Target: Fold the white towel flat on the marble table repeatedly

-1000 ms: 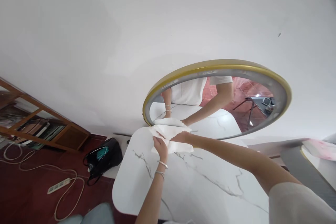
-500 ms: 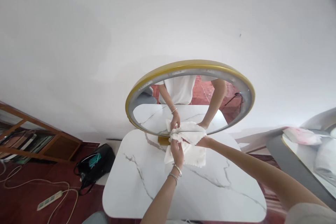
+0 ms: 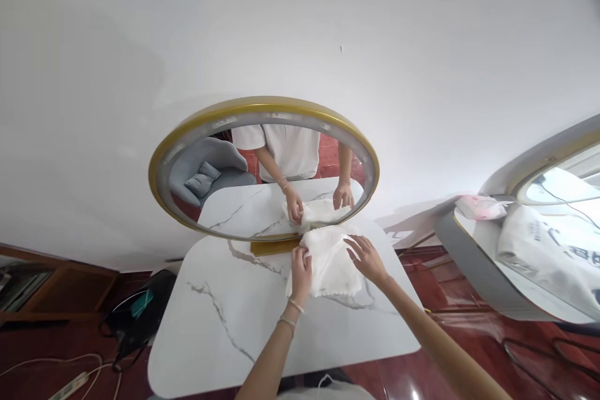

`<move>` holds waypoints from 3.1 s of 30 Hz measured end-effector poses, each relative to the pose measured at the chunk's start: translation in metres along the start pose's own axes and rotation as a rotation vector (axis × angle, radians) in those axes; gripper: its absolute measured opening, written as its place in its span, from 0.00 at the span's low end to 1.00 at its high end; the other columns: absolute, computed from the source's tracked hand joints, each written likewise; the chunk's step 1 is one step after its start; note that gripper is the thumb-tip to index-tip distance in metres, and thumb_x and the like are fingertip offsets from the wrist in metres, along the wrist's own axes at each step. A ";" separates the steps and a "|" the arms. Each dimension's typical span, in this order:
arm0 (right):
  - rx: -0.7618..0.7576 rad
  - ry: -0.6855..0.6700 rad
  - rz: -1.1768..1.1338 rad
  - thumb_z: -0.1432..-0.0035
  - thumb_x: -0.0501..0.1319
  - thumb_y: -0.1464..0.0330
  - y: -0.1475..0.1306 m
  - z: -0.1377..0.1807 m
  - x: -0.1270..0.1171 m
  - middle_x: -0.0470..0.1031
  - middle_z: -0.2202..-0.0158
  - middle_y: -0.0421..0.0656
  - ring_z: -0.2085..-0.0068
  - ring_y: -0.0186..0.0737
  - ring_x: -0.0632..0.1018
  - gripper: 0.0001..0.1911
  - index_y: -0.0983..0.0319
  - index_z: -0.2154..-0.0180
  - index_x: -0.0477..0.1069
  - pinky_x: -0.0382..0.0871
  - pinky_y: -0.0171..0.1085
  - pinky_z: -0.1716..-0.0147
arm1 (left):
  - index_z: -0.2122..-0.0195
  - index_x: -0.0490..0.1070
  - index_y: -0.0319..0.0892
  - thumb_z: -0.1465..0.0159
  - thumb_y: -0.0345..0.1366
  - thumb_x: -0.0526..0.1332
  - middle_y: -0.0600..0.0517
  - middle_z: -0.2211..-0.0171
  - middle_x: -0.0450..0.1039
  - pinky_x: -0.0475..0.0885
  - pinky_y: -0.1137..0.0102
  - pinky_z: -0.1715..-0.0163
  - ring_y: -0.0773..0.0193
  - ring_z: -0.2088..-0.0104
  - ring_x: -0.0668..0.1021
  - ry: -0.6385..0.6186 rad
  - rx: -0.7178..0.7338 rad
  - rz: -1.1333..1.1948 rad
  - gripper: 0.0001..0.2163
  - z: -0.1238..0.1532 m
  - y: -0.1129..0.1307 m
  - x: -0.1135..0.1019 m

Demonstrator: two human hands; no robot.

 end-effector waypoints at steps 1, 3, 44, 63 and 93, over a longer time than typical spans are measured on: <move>0.090 0.079 -0.038 0.37 0.50 0.67 0.004 0.009 -0.002 0.73 0.50 0.53 0.49 0.52 0.74 0.14 0.58 0.52 0.69 0.70 0.55 0.51 | 0.63 0.67 0.43 0.40 0.34 0.54 0.46 0.60 0.68 0.69 0.61 0.54 0.57 0.57 0.73 -0.034 0.008 -0.001 0.06 0.007 0.001 -0.007; 0.239 0.151 -0.168 0.38 0.52 0.64 0.009 0.026 0.005 0.70 0.49 0.52 0.50 0.50 0.74 0.13 0.57 0.53 0.67 0.71 0.53 0.53 | 0.62 0.68 0.44 0.40 0.34 0.54 0.46 0.59 0.70 0.70 0.62 0.54 0.57 0.56 0.74 -0.122 0.021 -0.014 0.07 0.023 0.003 -0.023; 0.602 -0.418 -0.784 0.54 0.62 0.50 -0.043 -0.016 0.069 0.65 0.77 0.36 0.72 0.34 0.66 0.20 0.60 0.75 0.66 0.61 0.37 0.68 | 0.84 0.66 0.40 0.46 0.43 0.63 0.52 0.75 0.69 0.64 0.71 0.68 0.65 0.71 0.70 -0.559 -0.069 0.046 0.15 0.018 0.023 -0.018; 0.694 -0.224 -0.876 0.60 0.68 0.48 -0.040 -0.020 0.032 0.68 0.79 0.37 0.75 0.32 0.66 0.24 0.62 0.79 0.67 0.59 0.33 0.75 | 0.75 0.75 0.38 0.48 0.51 0.65 0.47 0.72 0.77 0.72 0.70 0.71 0.61 0.72 0.77 -0.334 -0.200 0.153 0.18 0.009 0.020 -0.030; 0.686 -0.186 -1.040 0.59 0.71 0.55 -0.061 -0.010 0.001 0.72 0.74 0.37 0.71 0.34 0.73 0.28 0.61 0.56 0.72 0.67 0.36 0.69 | 0.73 0.63 0.42 0.44 0.48 0.64 0.48 0.67 0.76 0.73 0.71 0.66 0.63 0.66 0.78 -0.349 -0.127 0.294 0.16 0.014 0.070 -0.016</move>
Point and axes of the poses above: each hand's wrist, its own z-axis away from the middle knuckle, its own x-axis out of the palm, y = z × x, the point moved 8 cm from there along -z, towards the middle knuckle
